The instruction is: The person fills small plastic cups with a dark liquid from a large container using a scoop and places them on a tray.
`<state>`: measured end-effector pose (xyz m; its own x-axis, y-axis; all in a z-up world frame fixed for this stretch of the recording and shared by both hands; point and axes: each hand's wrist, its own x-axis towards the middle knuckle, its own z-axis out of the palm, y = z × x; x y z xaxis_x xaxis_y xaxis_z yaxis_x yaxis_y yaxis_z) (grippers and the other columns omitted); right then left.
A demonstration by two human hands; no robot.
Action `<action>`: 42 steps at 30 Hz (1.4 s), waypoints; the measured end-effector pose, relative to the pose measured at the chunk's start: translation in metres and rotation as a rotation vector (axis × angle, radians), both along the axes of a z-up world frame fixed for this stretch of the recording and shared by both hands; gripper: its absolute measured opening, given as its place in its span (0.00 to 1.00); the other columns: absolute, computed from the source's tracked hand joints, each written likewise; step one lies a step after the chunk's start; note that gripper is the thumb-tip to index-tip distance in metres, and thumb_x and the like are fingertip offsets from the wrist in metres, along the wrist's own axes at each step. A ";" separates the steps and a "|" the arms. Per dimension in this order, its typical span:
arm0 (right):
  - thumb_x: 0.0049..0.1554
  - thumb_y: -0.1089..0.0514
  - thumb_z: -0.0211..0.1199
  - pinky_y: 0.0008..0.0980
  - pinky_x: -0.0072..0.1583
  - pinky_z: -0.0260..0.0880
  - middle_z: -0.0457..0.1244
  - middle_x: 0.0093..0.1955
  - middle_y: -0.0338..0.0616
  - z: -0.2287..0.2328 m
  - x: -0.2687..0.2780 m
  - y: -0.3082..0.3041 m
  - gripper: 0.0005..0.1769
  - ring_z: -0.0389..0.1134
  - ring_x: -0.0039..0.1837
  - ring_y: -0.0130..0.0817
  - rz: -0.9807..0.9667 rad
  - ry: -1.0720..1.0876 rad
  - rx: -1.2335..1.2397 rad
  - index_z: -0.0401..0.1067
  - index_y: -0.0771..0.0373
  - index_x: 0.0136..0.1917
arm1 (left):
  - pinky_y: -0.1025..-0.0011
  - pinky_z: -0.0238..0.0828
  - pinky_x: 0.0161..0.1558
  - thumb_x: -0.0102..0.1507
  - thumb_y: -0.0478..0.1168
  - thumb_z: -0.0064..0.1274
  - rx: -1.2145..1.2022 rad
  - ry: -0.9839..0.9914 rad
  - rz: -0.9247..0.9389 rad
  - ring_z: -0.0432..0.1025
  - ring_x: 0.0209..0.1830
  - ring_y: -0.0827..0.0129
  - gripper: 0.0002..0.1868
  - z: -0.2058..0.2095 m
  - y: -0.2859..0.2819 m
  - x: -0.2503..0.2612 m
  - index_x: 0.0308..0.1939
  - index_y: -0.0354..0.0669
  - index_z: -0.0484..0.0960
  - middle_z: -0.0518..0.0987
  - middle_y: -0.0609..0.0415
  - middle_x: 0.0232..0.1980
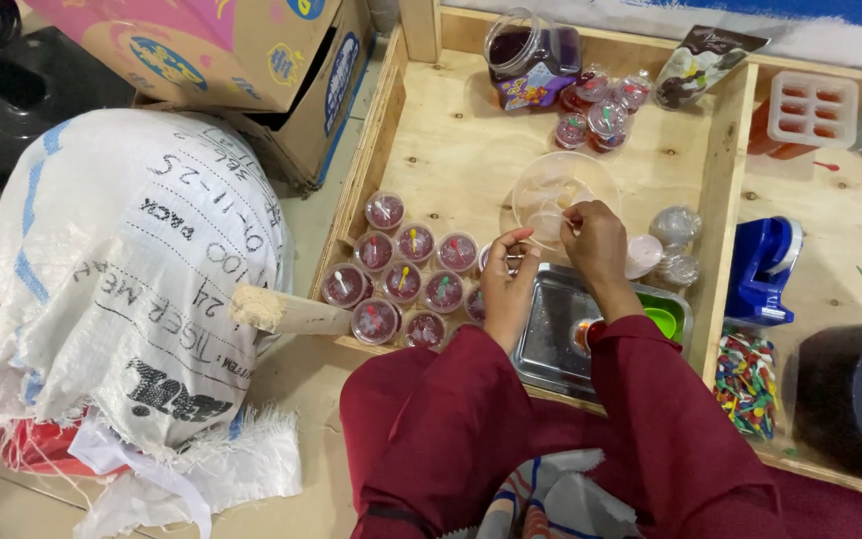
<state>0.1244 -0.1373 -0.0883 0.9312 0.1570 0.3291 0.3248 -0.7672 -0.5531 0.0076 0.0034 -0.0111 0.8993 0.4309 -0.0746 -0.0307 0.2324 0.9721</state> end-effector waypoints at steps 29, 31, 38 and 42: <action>0.49 0.62 0.76 0.34 0.48 0.73 0.66 0.40 0.38 -0.001 -0.006 -0.006 0.13 0.72 0.46 0.37 0.087 -0.048 -0.175 0.74 0.53 0.45 | 0.84 0.72 0.34 0.63 0.36 0.57 0.025 0.008 0.004 0.74 0.35 0.82 0.16 -0.001 0.000 0.000 0.56 0.48 0.82 0.78 0.60 0.40; 0.50 0.62 0.76 0.34 0.48 0.73 0.68 0.39 0.40 0.010 -0.010 -0.007 0.12 0.72 0.45 0.37 0.065 0.004 -0.100 0.75 0.55 0.45 | 0.85 0.72 0.34 0.63 0.36 0.57 0.013 0.007 0.009 0.73 0.35 0.82 0.16 -0.005 0.000 0.001 0.56 0.48 0.82 0.78 0.61 0.40; 0.57 0.61 0.73 0.24 0.46 0.72 0.69 0.40 0.40 0.075 -0.050 -0.015 0.10 0.70 0.42 0.27 -0.054 0.343 0.617 0.76 0.57 0.53 | 0.79 0.73 0.39 0.61 0.38 0.61 0.126 0.009 0.037 0.72 0.42 0.72 0.23 -0.009 0.001 -0.004 0.60 0.42 0.80 0.76 0.52 0.47; 0.58 0.64 0.71 0.24 0.46 0.76 0.69 0.42 0.45 0.105 -0.086 -0.027 0.13 0.72 0.43 0.28 -0.019 0.458 0.866 0.75 0.66 0.56 | 0.78 0.74 0.42 0.64 0.42 0.63 0.074 -0.002 -0.110 0.73 0.46 0.69 0.30 -0.024 -0.008 -0.007 0.68 0.36 0.74 0.77 0.46 0.52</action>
<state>0.0386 -0.1648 0.0164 0.9974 0.0155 -0.0707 -0.0701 -0.0397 -0.9968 0.0008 -0.0048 -0.0356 0.9416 0.3339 -0.0443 -0.0109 0.1617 0.9868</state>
